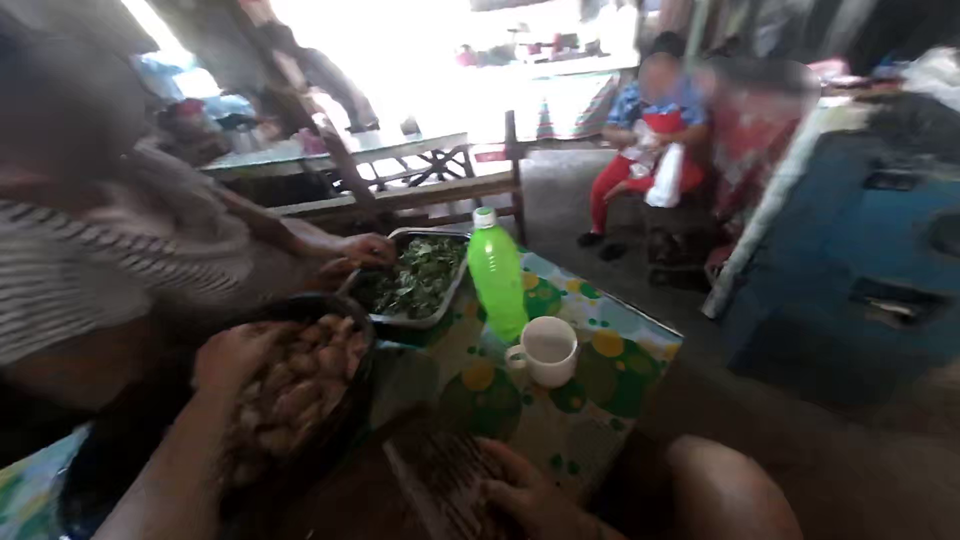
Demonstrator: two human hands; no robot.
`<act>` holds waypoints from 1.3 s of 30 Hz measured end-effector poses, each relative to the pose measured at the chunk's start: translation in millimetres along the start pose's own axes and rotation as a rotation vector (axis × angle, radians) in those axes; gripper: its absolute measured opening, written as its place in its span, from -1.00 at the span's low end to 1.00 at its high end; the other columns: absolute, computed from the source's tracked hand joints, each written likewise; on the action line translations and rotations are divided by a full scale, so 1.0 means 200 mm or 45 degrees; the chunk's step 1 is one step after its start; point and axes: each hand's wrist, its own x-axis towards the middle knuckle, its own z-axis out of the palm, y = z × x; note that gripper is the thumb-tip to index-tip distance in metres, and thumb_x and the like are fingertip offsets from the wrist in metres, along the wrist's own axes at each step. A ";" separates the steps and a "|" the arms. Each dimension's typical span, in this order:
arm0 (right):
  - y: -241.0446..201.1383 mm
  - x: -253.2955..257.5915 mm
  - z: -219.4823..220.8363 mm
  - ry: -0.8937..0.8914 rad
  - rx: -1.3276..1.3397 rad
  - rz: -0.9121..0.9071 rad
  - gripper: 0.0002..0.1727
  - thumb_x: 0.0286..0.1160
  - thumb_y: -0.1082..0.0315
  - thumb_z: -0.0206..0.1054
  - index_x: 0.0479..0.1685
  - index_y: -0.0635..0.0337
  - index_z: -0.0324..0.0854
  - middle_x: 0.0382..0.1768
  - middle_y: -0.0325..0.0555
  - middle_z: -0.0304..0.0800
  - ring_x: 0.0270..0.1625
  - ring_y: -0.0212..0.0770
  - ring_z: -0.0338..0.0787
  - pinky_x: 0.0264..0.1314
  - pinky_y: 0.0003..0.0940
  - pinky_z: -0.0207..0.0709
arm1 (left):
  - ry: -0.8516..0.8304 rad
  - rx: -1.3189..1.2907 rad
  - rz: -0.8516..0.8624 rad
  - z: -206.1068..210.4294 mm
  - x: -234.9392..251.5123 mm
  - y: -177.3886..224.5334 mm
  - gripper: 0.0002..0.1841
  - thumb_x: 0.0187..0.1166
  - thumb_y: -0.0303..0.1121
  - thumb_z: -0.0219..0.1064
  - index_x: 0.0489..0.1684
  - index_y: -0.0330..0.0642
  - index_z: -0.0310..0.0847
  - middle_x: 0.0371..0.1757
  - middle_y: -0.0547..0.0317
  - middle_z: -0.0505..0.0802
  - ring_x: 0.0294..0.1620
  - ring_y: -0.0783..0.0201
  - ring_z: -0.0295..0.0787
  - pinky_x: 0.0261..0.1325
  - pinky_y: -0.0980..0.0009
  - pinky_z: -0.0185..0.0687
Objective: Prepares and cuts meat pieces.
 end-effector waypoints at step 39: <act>0.08 0.08 -0.06 0.162 0.577 -0.123 -0.55 0.82 0.31 -0.22 0.63 0.05 0.10 -0.52 -0.32 0.62 -0.73 -0.53 0.56 -0.71 -0.67 0.50 | 0.135 -0.075 0.301 0.12 -1.55 0.40 -0.68 0.69 -0.36 0.33 0.34 -0.17 0.76 0.22 -0.29 0.85 0.29 -0.37 0.76 0.31 -0.29 0.61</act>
